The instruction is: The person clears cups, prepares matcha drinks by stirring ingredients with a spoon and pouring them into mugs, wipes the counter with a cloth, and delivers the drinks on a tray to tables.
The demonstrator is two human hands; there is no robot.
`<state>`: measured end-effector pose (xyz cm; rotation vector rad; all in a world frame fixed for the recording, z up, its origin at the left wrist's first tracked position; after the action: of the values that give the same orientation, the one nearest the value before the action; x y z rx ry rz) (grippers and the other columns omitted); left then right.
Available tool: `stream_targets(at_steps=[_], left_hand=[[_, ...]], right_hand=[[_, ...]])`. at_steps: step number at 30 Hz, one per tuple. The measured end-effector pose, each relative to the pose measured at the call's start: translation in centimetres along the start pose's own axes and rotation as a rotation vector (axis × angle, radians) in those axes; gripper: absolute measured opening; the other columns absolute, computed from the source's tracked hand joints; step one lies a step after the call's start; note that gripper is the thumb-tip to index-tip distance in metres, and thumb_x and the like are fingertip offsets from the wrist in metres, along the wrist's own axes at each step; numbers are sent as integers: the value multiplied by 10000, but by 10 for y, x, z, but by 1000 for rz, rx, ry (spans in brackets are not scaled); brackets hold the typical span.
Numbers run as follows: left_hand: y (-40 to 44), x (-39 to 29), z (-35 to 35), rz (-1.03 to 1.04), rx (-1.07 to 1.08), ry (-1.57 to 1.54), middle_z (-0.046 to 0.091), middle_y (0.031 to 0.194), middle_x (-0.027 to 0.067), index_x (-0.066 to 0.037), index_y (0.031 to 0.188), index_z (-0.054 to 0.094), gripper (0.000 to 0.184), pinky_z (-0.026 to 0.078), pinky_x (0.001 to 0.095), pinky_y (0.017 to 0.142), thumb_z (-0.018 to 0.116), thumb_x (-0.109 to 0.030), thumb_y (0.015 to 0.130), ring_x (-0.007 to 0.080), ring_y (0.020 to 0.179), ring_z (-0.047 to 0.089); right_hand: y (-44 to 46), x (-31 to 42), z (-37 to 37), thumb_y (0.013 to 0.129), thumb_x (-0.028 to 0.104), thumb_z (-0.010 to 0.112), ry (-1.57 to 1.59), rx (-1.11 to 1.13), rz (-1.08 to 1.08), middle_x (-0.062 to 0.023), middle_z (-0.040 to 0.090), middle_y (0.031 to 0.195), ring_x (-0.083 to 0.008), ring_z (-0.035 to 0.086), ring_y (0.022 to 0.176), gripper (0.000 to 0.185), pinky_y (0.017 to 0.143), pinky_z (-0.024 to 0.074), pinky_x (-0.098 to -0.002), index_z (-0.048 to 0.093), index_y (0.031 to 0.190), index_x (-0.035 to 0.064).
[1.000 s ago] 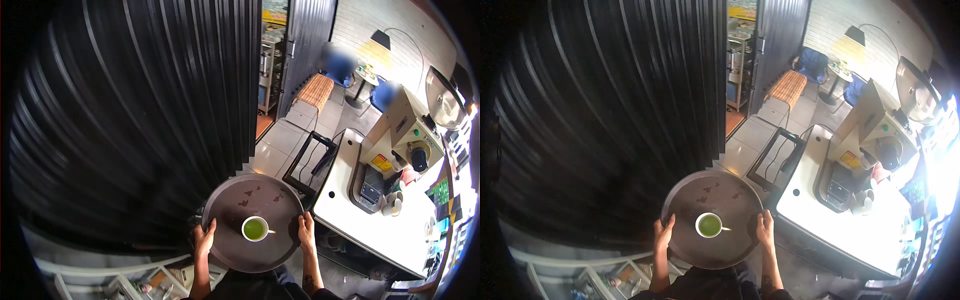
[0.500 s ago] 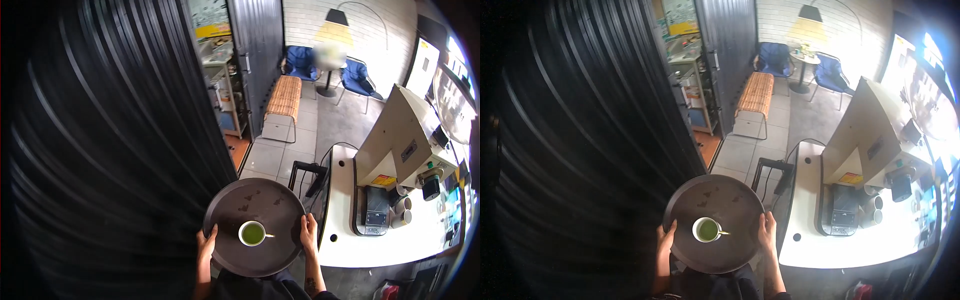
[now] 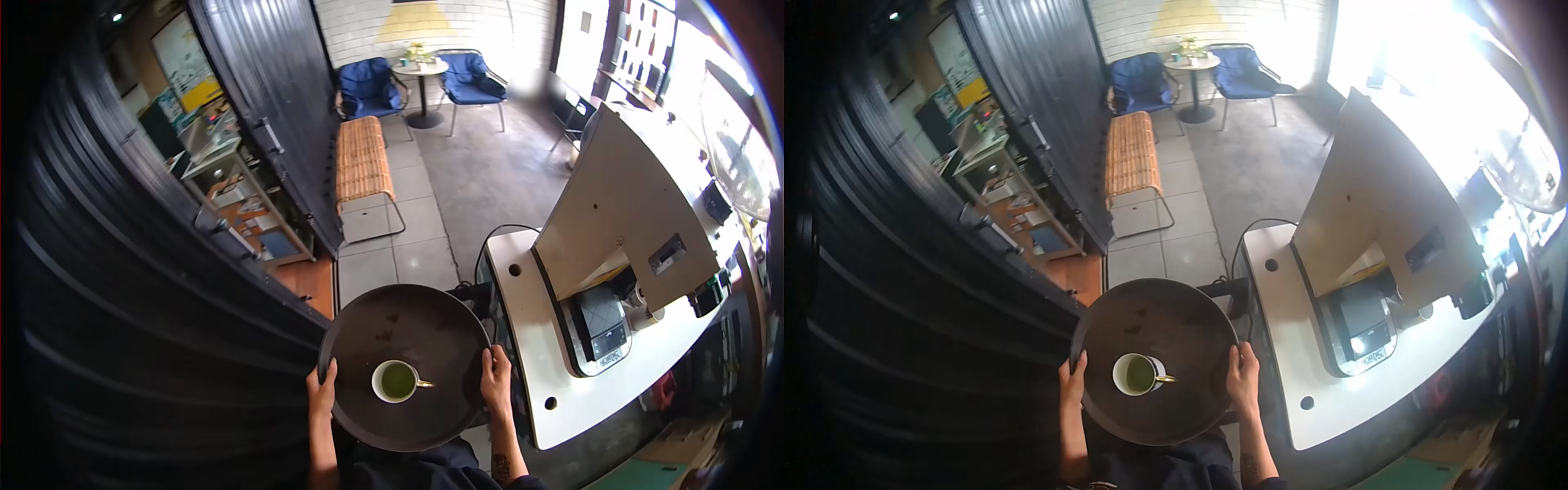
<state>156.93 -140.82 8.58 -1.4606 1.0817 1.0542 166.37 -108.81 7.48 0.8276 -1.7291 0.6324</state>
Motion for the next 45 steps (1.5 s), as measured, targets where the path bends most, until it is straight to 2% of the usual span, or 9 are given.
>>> stream_targets(at_steps=[2,9,12,21,27,30,39,42,45], left_hand=[[42,-3,6,23,53,48,651,928,13,40,1045,662,306,445,255,784,618,-247,948,79,875,549],[175,-36,26,95,242,32,615,826,-38,37,921,670,283,442,250,700,653,-246,926,51,779,509],[216,-53,34,51,294,61,652,846,-2,40,952,679,304,466,254,700,670,-261,915,66,769,549],[352,-78,94,91,381,126,680,905,87,44,963,673,360,484,314,773,680,-310,900,145,840,598],[434,-115,176,175,330,226,671,880,83,56,938,663,331,482,307,753,681,-272,893,140,812,588],[476,-134,218,220,418,162,667,853,29,50,919,665,245,481,273,705,680,-193,890,103,767,580],[572,-182,355,136,604,66,660,850,30,32,919,666,238,480,268,692,678,-204,896,107,777,583],[596,-197,414,206,693,82,647,918,55,33,965,645,259,487,286,744,676,-216,900,123,820,580],[606,-219,477,99,727,254,646,957,63,47,1021,635,295,485,292,790,668,-222,905,141,874,585]], right_hand=[[12,7,16,990,142,497,46,-70,32,-51,420,663,-106,386,636,193,572,347,-304,492,883,-18],[59,30,75,996,144,492,31,-262,24,-29,426,672,-93,383,636,200,554,328,-302,494,868,-10],[80,39,97,1001,144,499,48,-322,54,52,354,671,-41,323,608,200,530,275,-239,499,841,22],[191,37,142,1005,120,487,115,-415,54,88,314,637,-5,270,561,245,478,213,-235,481,768,60],[301,40,148,1000,137,501,104,-485,83,67,334,612,-18,295,545,247,461,214,-249,494,781,21],[360,41,149,994,137,518,138,-548,96,89,305,615,-9,268,540,261,460,192,-241,489,751,47],[471,58,119,990,155,529,108,-700,84,76,343,621,-20,296,557,225,474,214,-251,535,813,18],[502,59,103,990,153,529,142,-766,148,61,362,637,-30,309,573,224,484,238,-250,540,821,7],[533,54,82,988,149,530,109,-860,132,57,369,642,-33,314,578,219,487,242,-251,542,825,3]])
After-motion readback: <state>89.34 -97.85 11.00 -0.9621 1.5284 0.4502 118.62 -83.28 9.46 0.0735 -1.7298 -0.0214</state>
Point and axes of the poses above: each hand's wrist, its own y-axis towards the middle knuckle, its own z-axis out of the palm, x = y × z, the point moved 1 cm from there along y, towards the middle knuckle
